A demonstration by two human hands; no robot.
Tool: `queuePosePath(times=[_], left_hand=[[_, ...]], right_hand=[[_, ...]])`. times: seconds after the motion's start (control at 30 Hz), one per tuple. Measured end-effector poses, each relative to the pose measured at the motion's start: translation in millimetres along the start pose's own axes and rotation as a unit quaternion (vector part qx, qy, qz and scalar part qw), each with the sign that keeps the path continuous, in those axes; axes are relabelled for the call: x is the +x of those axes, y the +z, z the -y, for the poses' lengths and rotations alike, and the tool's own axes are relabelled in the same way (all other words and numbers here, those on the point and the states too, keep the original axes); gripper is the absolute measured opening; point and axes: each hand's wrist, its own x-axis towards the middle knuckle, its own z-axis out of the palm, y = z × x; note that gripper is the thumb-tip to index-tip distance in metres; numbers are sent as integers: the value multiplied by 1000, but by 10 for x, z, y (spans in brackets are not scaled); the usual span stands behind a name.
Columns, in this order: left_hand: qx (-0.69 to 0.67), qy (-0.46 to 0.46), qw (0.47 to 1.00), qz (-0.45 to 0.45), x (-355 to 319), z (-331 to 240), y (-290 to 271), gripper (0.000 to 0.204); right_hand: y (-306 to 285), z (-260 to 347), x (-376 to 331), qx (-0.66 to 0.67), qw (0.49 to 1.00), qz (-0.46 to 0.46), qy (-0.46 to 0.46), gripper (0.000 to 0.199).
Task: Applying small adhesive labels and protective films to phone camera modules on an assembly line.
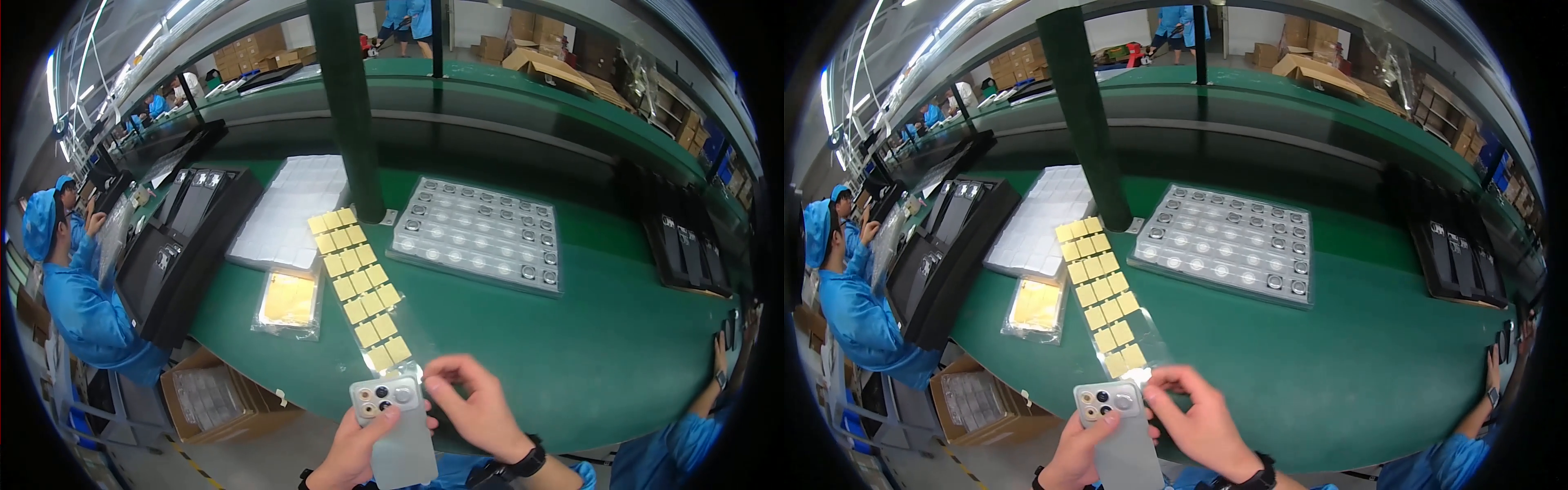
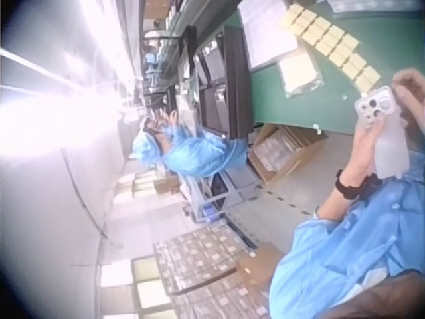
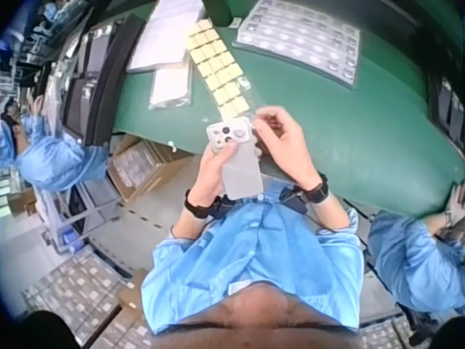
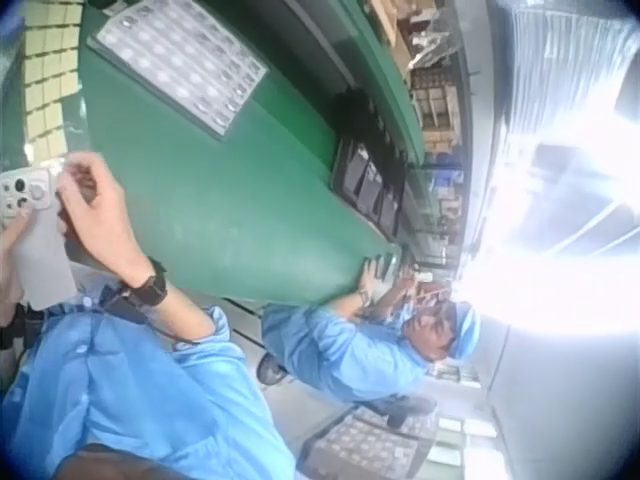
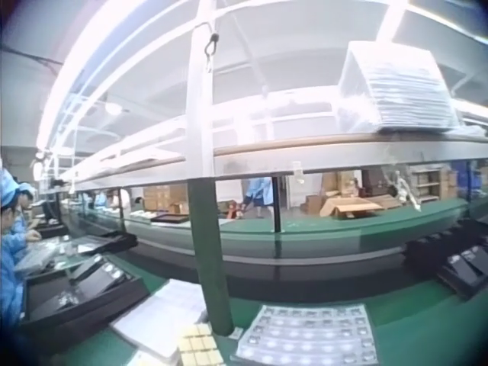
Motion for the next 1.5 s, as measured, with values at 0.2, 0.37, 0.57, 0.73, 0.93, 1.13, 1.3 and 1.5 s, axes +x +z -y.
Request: queuePosePath(times=[0.2,0.37,0.57,0.73,0.93,1.13,1.3,1.5], left_hand=[[-34,76,994,-69,256,-338,-218,37],[-21,103,994,-41,888,-724,-420,40],[-110,31,993,-11,1111,-641,-665,39],[-124,18,992,-9,1116,-664,-673,35],[-124,24,992,-18,1093,-702,-627,32],[-96,21,995,-19,1082,-703,-599,31],[-64,29,997,-34,1080,-710,-517,31],[-54,32,997,-50,1093,-705,-633,36]], right_hand=[[-14,66,800,-203,973,17,-112,22],[261,-177,1546,-423,888,-9,-180,25],[414,-116,1477,-505,847,19,-167,30],[378,-121,1538,-508,847,38,-151,30],[323,-53,1471,-516,849,23,-111,22],[273,-68,1565,-493,864,29,-101,13],[137,-55,1664,-451,884,79,-90,10],[22,3,1285,-288,944,97,-126,9]])
